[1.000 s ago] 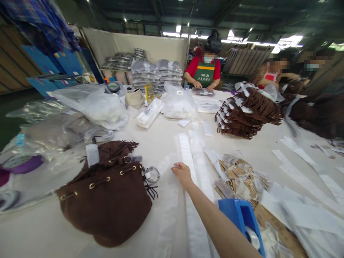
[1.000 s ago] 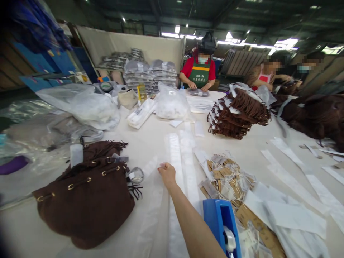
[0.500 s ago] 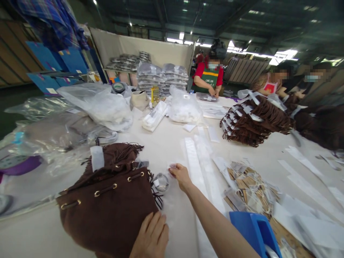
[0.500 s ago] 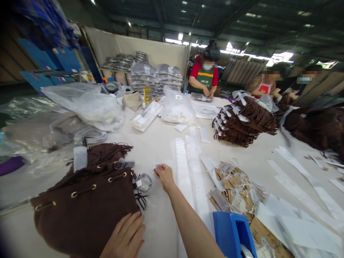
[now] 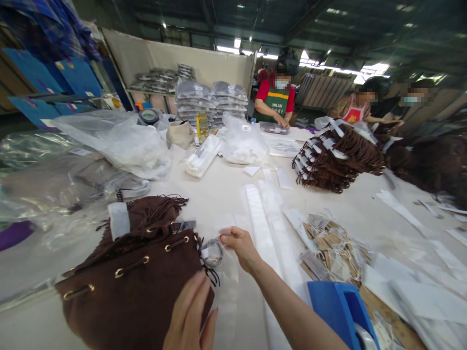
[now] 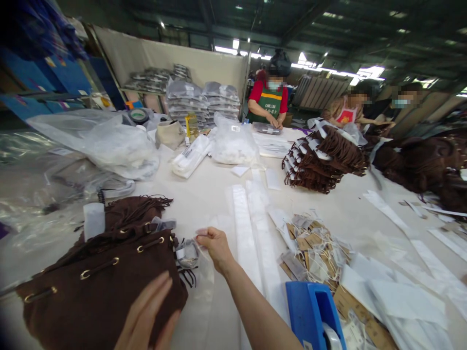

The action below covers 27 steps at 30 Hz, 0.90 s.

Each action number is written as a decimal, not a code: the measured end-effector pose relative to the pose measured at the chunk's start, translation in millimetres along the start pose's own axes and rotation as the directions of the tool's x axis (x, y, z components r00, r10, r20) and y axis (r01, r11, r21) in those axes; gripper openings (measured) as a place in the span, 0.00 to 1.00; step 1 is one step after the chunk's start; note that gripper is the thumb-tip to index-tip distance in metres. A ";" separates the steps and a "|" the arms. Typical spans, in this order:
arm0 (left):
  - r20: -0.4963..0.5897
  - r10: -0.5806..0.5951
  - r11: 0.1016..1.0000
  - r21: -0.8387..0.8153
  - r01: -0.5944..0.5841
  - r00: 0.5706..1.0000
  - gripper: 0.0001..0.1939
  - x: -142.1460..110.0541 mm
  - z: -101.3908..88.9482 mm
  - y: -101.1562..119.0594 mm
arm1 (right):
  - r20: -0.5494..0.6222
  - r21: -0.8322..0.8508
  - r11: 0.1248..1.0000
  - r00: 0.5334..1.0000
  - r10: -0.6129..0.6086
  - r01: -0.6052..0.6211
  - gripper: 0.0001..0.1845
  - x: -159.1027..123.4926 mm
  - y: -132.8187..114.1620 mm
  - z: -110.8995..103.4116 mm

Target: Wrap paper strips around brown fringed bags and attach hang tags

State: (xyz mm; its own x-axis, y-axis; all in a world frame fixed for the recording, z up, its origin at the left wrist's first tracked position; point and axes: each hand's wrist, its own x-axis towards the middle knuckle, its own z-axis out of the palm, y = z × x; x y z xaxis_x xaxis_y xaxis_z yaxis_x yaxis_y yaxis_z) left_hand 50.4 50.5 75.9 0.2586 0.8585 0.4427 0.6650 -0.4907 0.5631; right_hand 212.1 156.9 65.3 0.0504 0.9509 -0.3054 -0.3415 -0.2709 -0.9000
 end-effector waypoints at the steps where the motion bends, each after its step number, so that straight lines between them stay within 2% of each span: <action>1: -0.010 -0.009 1.000 0.014 0.009 1.000 0.34 29.9 0.1 -0.9 | 0.031 -0.018 1.000 0.999 -0.022 0.022 0.09 -4.9 -3.0 3.3; 2: -0.008 -0.048 0.999 0.016 0.048 0.999 0.37 59.9 -0.9 -4.1 | 0.059 -0.036 0.998 0.997 -0.045 0.048 0.08 -9.5 -5.1 6.5; 3: 0.079 -0.064 0.998 0.008 0.064 0.995 0.40 87.8 -2.0 -9.1 | 0.081 -0.055 0.996 0.994 -0.070 0.074 0.06 -13.5 -6.3 9.3; 4: 0.238 -0.088 0.996 0.017 0.086 0.967 0.41 111.6 -2.7 -15.1 | 0.098 -0.073 0.992 0.991 -0.092 0.099 0.06 -17.0 -6.7 11.5; 5: 0.378 -0.131 0.991 0.027 0.130 0.916 0.42 129.9 -2.5 -21.4 | 0.111 -0.088 0.989 0.988 -0.109 0.119 0.05 -19.8 -6.7 12.8; 7: 0.594 -0.143 0.985 0.011 0.170 0.791 0.31 149.6 1.4 -32.8 | 0.134 -0.110 0.984 0.983 -0.123 0.138 0.05 -23.6 -6.0 12.3; 8: 0.658 -0.127 0.984 -0.009 0.177 0.743 0.22 152.0 4.5 -37.3 | 0.146 -0.104 0.985 0.982 -0.120 0.136 0.05 -24.6 -5.9 10.2; 9: 0.695 -0.099 0.984 -0.037 0.173 0.712 0.13 151.1 7.9 -41.1 | 0.165 -0.110 0.985 0.980 -0.114 0.133 0.06 -24.8 -6.1 7.0; 10: 0.712 -0.071 0.984 -0.064 0.166 0.698 0.09 147.9 11.0 -44.3 | 0.191 -0.173 0.974 0.975 -0.110 0.144 0.07 -24.1 -6.5 2.7; 12: 0.708 -0.043 0.982 -0.101 0.162 0.704 0.13 139.4 14.9 -50.4 | 0.235 -0.423 0.884 0.966 -0.105 0.199 0.10 -18.9 -8.1 -8.3; 14: 0.680 -0.018 0.985 -0.115 0.131 0.733 0.15 131.9 15.0 -57.3 | 0.241 -0.682 0.688 0.965 -0.108 0.247 0.14 -7.8 -9.3 -20.4; 16: 0.656 0.021 0.997 -0.070 0.033 0.754 0.13 126.9 12.7 -64.0 | 0.218 -0.816 0.519 0.967 -0.131 0.254 0.19 8.7 -8.9 -29.7; 18: 0.673 0.053 0.990 0.060 -0.127 0.738 0.10 123.8 10.7 -67.7 | 0.251 -0.875 0.393 0.960 -0.127 0.281 0.24 27.6 -7.1 -32.6; 20: 0.722 0.063 0.934 0.200 -0.296 0.689 0.12 122.0 10.7 -67.0 | 0.341 -0.904 0.252 0.938 -0.063 0.346 0.27 45.2 -5.1 -28.6; 22: 0.764 0.076 0.873 0.260 -0.413 0.640 0.13 121.5 12.2 -63.3 | 0.411 -0.905 0.130 0.911 0.032 0.404 0.27 59.3 -5.1 -20.6; 24: 0.783 0.092 0.846 0.264 -0.463 0.615 0.13 122.8 13.1 -60.2 | 0.433 -0.901 0.023 0.894 0.114 0.433 0.25 69.2 -7.7 -13.1; 27: 0.774 0.083 0.839 0.286 -0.463 0.628 0.14 128.7 8.8 -62.4 | 0.433 -0.884 -0.091 0.876 0.214 0.459 0.25 75.4 -14.2 -8.5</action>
State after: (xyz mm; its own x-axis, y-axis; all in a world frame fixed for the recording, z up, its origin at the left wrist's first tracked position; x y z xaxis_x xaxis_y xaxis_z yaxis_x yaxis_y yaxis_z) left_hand 48.3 192.9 91.6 0.7596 0.6135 -0.2158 0.6385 -0.7666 0.0679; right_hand 228.6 231.2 52.5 -0.4351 0.8394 -0.3257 0.8838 0.3290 -0.3327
